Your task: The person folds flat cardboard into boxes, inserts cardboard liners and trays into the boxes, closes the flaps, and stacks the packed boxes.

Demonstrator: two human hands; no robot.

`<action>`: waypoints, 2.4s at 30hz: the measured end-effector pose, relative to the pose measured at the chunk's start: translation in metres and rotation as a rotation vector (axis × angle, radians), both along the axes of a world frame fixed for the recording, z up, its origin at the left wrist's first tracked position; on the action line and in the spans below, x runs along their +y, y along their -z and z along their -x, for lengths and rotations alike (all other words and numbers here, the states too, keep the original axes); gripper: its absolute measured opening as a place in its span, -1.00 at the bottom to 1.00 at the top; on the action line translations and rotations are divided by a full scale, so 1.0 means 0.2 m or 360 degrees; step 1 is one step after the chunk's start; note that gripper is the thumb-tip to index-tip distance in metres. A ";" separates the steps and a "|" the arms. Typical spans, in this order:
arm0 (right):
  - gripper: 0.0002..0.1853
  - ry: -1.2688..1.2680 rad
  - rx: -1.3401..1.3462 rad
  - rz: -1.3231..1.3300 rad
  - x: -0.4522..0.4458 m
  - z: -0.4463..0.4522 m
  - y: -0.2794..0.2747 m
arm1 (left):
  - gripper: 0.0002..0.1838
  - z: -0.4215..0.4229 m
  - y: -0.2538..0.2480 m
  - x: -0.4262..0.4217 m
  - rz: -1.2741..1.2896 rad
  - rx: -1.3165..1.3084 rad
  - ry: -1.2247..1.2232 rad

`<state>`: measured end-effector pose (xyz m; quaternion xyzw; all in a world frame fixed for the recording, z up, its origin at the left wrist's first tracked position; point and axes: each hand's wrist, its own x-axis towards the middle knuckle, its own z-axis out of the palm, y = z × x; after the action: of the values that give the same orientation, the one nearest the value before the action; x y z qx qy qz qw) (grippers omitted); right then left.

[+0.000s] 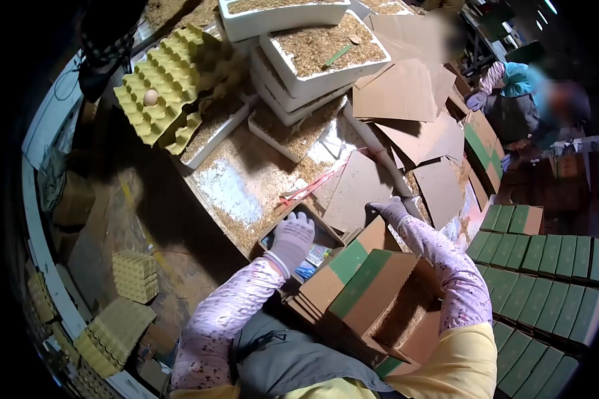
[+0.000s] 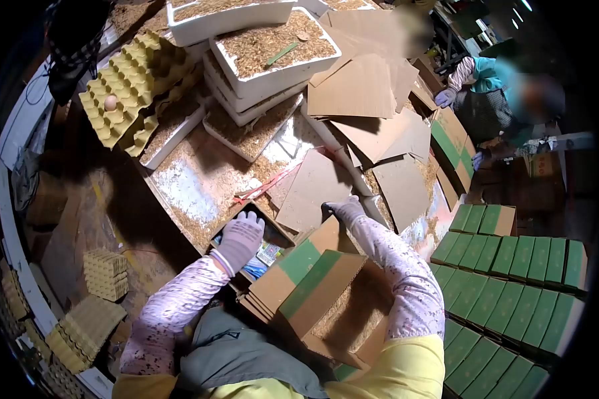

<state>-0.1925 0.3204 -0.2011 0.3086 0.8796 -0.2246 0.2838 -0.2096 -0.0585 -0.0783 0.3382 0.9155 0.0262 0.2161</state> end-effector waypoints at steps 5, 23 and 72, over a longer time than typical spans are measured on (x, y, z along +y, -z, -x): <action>-0.57 0.0743 0.0652 0.0502 -0.09 -0.06 -0.09 | -0.86 0.01 0.04 0.00 0.0034 -0.0031 0.0109; 0.07 0.0092 0.0088 -0.0384 -0.52 0.37 -0.57 | -0.74 -0.15 -0.07 -0.38 -0.1101 0.0263 0.0040; -0.38 0.1427 0.1232 0.0277 -0.75 -2.11 -1.34 | -0.49 -0.60 -0.23 0.22 -0.1285 -0.2122 -0.0623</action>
<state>0.2301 0.1707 0.0663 0.5210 0.6814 -0.4899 -0.1556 -0.0899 -0.0148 -0.0323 0.1366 0.5564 0.5891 0.5699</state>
